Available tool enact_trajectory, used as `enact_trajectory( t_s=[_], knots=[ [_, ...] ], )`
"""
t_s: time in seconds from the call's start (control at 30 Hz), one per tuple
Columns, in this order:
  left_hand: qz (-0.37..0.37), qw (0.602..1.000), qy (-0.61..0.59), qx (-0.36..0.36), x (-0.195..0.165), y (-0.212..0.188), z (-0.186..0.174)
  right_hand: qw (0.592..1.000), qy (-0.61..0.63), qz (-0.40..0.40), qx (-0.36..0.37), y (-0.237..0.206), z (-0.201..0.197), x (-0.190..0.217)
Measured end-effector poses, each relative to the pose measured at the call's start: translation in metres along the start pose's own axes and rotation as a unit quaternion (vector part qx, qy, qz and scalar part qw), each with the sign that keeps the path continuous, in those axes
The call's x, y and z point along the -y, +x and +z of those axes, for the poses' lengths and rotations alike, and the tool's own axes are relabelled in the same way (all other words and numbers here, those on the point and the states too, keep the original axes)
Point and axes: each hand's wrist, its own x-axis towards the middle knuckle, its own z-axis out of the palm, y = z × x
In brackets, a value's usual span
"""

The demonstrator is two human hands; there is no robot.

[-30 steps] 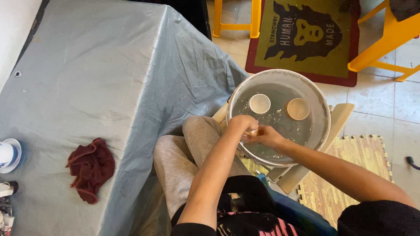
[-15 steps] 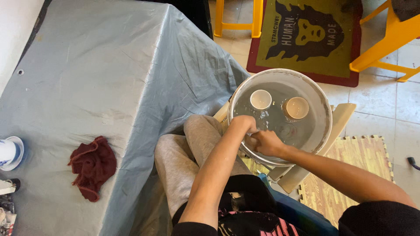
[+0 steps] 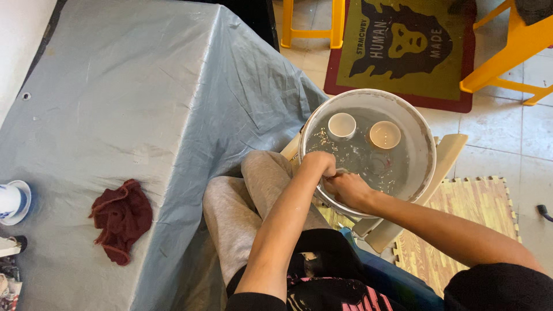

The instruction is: The person sits on the floor with a bucket of water on their lap and washes small ceramic cups and bowls by hand in the water. They lift each piece out, dry it with a maroon cloth, and place the cleaned cups on a nearby shelf and table.

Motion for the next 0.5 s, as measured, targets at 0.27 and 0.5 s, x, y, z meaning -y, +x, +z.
enact_trajectory(
  t_s=[0.27, 0.5],
  knots=[
    [-0.011, 0.999, 0.042, -0.008, -0.001, 0.007, 0.005, 0.997, -0.023, 0.055, 0.042, 0.001, -0.006, 0.006],
    [-0.003, 0.998, 0.06, -0.008, -0.001, 0.014, 0.008, 0.999, 0.022, 0.003, -0.035, 0.002, 0.003, 0.0]
  ],
)
